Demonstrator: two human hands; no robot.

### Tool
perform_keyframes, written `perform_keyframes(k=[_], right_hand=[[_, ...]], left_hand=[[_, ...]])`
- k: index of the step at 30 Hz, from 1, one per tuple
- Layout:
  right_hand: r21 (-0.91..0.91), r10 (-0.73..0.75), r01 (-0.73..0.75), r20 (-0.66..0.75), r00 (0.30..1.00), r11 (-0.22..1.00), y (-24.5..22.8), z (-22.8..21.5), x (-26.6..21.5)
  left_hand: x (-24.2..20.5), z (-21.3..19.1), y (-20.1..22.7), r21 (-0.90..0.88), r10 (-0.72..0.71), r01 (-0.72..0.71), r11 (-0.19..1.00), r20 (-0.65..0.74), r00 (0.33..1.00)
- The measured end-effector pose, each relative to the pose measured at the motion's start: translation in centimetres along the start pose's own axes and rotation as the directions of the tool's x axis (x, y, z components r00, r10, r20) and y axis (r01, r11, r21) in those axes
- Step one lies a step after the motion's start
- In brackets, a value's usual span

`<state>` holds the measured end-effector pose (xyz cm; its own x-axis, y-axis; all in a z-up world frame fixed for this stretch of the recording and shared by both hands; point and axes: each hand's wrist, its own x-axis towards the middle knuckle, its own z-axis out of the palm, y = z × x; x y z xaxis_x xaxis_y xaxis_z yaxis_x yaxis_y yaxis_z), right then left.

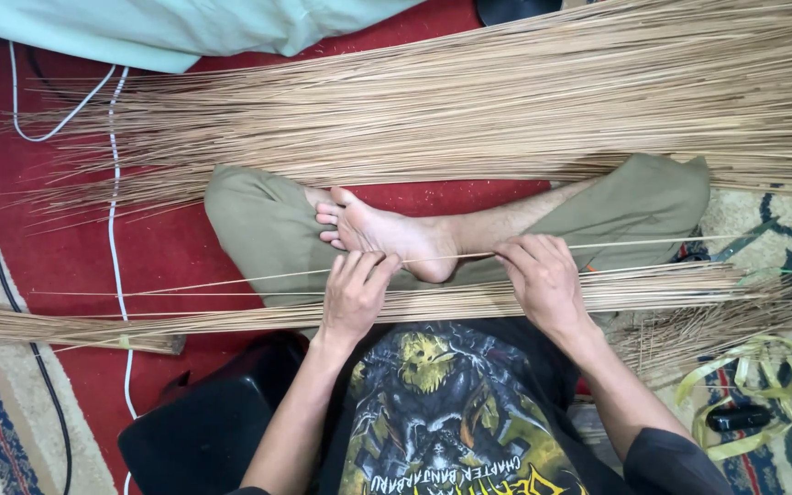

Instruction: The person is sitting on the floor and manually sorting through a large pile of thin wooden sticks, selecting specific ones to create a organized bundle.

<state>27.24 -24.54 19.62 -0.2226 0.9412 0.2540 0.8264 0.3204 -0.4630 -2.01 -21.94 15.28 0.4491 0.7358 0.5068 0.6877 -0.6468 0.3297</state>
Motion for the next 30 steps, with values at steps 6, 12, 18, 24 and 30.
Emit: perform_keyframes(k=[6,12,18,24,30], right_hand=[[0.091,0.110,-0.133,0.223,0.969,0.987,-0.4,-0.6,-1.2],[0.055,0.150,-0.177,0.321,0.935,0.983,-0.7,-0.7,-1.0],[0.016,0.168,-0.189,0.398,0.902,0.982,0.0,-0.3,-1.1],[0.057,0.166,-0.219,0.480,0.861,0.974,0.1,-0.4,-0.7],[0.049,0.187,-0.239,0.481,0.856,0.970,0.9,-0.6,-0.2]], left_hand=[[-1.2,-0.9,0.2,-0.072,-0.037,0.045,0.996,0.107,0.994],[-1.5,-0.8,0.9,-0.086,-0.101,0.110,0.990,0.107,0.989],[-2.1,-0.6,1.2,-0.124,-0.165,0.186,0.975,0.163,0.973],[-2.3,-0.4,0.9,-0.154,-0.181,0.215,0.964,0.211,0.961],[-0.5,-0.7,0.8,-0.114,-0.210,0.230,0.967,0.163,0.964]])
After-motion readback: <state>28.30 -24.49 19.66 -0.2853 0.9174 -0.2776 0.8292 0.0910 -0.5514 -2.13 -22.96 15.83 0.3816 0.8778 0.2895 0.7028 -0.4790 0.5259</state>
